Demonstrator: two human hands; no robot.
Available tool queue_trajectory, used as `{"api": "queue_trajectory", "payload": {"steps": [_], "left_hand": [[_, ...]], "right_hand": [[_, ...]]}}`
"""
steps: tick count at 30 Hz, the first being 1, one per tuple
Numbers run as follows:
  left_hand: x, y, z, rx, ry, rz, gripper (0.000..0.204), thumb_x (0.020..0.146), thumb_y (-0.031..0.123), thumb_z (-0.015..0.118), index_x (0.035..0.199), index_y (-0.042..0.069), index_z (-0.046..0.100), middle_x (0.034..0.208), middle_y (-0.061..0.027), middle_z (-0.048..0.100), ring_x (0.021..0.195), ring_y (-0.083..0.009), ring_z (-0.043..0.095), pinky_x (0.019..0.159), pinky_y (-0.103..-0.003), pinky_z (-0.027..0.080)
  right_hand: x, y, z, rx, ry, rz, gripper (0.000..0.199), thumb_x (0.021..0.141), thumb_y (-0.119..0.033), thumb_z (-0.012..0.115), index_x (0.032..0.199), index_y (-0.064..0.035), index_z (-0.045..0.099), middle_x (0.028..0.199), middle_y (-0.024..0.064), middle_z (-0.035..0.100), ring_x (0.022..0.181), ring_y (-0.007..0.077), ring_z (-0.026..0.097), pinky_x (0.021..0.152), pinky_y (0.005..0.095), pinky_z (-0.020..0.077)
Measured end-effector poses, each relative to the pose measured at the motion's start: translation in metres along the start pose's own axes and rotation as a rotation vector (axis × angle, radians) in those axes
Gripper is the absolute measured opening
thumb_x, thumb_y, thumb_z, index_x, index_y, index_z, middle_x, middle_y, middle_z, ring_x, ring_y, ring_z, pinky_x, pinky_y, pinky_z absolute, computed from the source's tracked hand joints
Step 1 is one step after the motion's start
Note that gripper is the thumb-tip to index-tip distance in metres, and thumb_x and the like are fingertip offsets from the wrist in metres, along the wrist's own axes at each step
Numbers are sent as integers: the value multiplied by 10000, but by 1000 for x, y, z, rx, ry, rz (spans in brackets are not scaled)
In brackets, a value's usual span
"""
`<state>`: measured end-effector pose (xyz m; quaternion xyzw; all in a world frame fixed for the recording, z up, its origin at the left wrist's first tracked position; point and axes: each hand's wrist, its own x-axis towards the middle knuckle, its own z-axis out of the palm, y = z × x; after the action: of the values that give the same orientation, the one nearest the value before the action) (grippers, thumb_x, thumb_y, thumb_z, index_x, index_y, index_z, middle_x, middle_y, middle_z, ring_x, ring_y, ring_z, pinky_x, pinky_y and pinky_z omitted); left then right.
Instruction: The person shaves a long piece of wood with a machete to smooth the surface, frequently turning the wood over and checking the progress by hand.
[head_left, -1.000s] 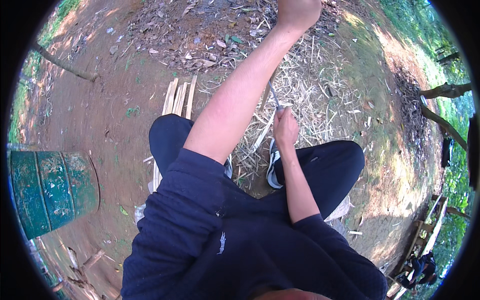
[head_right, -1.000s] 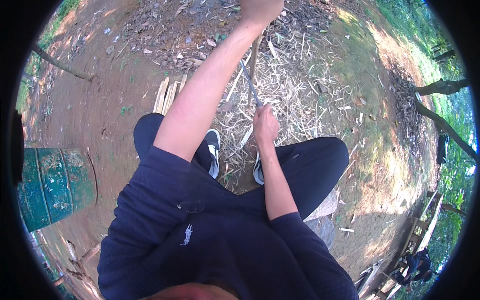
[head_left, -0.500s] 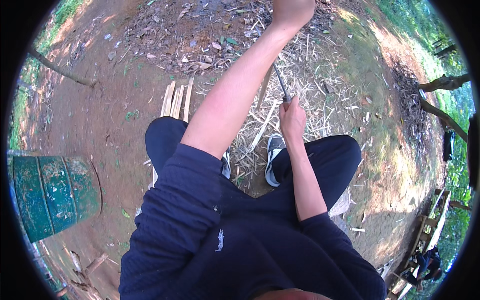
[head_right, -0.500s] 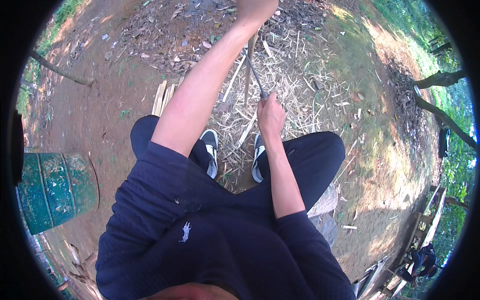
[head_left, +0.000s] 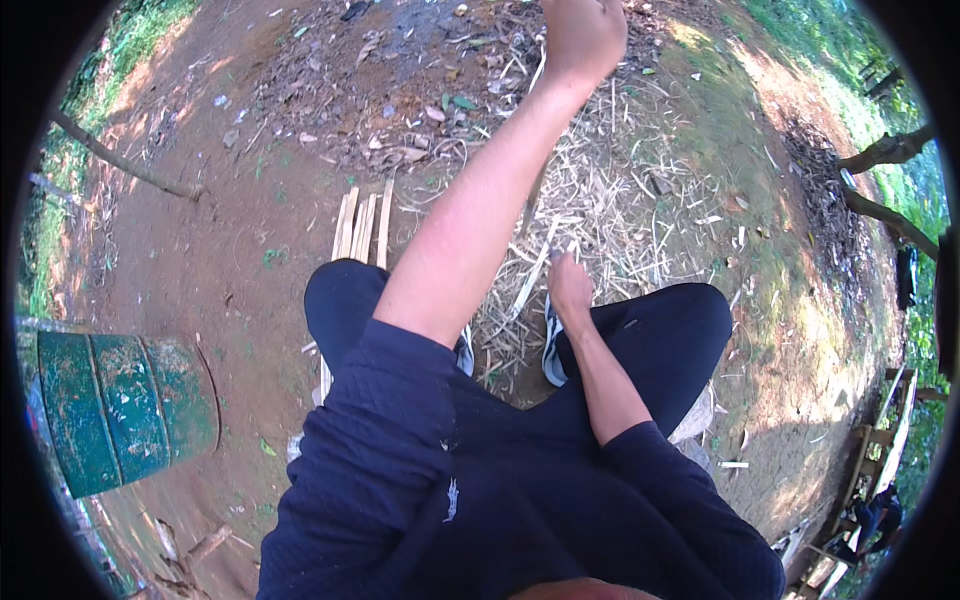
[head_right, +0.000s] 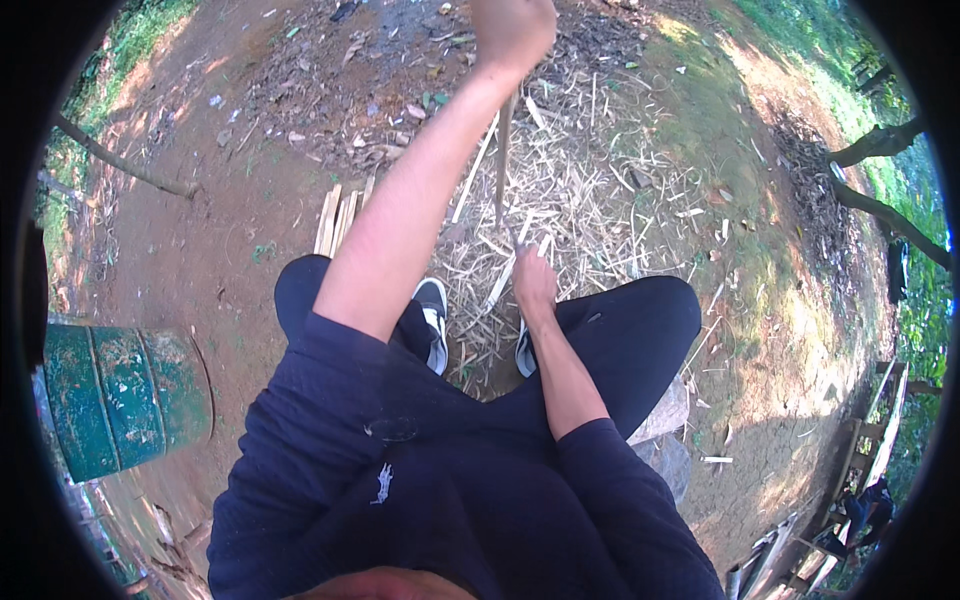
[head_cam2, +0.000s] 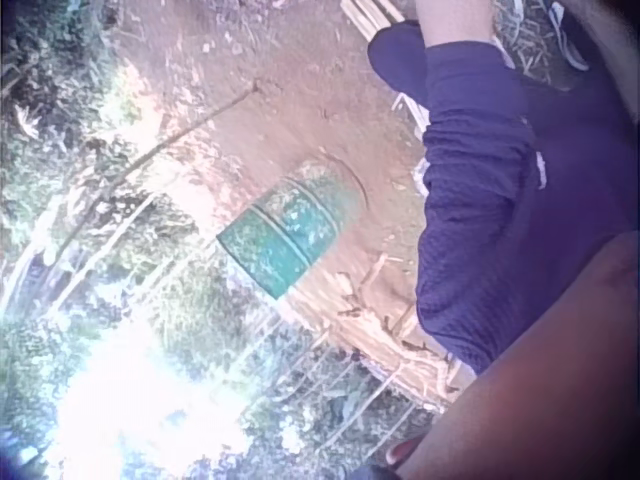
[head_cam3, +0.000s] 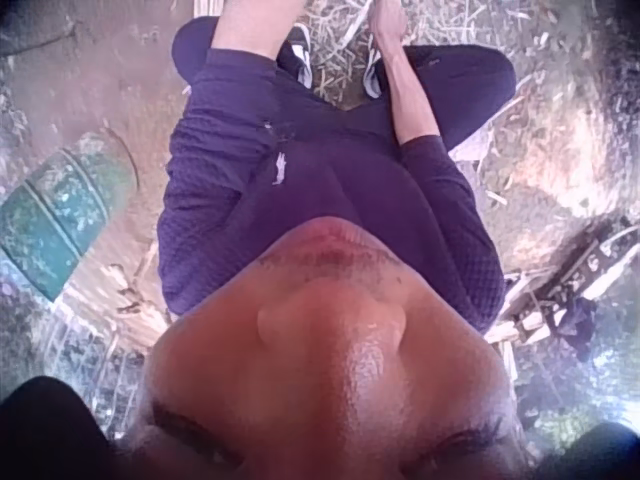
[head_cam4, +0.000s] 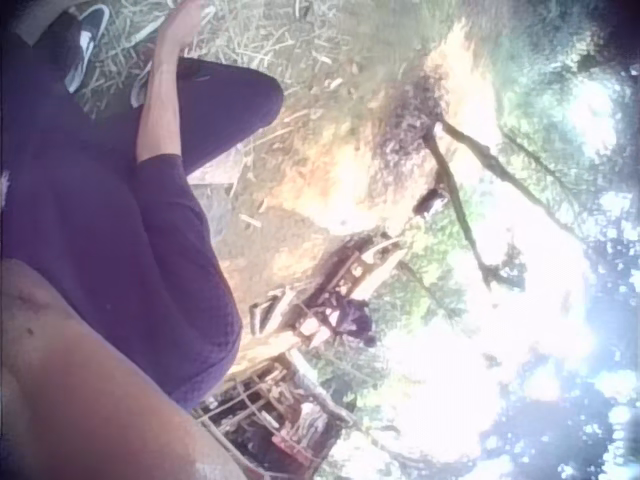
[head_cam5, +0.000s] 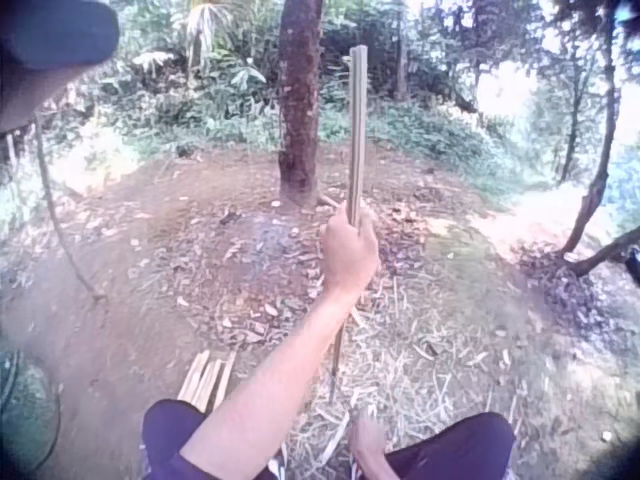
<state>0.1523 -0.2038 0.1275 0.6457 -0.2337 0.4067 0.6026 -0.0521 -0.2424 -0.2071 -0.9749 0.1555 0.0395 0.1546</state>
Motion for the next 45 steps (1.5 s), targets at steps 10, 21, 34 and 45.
{"api": "queue_trajectory", "payload": {"steps": [10, 21, 34, 45], "left_hand": [[2, -7, -35, -47, -39, -142, 272, 954, 185, 527, 805, -20, 627, 628, -197, 596, 642, -381, 631, 601, -470, 448], [-3, -3, -31, -12, -61, -151, 284, 971, 238, 533, 869, -11, 624, 666, -232, 617, 715, -439, 642, 625, -501, 489], [-6, -5, 3, 16, -32, -111, 259, 942, 188, 552, 858, -51, 605, 745, -288, 630, 780, -480, 634, 655, -546, 483], [-14, -4, 11, 90, -51, -125, 265, 934, 214, 567, 944, -44, 630, 775, -281, 648, 798, -468, 645, 687, -544, 490]], "right_hand": [[22, -19, -59, -41, 448, -116, 266, 988, -296, 548, 935, -45, 476, 648, 188, 631, 559, 390, 647, 465, 511, 491], [21, -37, -93, 50, 378, -131, 192, 939, -186, 589, 916, -26, 485, 641, 195, 639, 591, 382, 653, 527, 498, 486], [36, -27, -103, 108, 521, -148, 197, 952, -174, 568, 914, -12, 462, 611, 218, 614, 552, 420, 621, 493, 529, 476], [25, -34, -145, 44, 351, -137, 214, 981, -185, 521, 904, 10, 476, 644, 246, 635, 598, 438, 646, 524, 551, 498]]}}
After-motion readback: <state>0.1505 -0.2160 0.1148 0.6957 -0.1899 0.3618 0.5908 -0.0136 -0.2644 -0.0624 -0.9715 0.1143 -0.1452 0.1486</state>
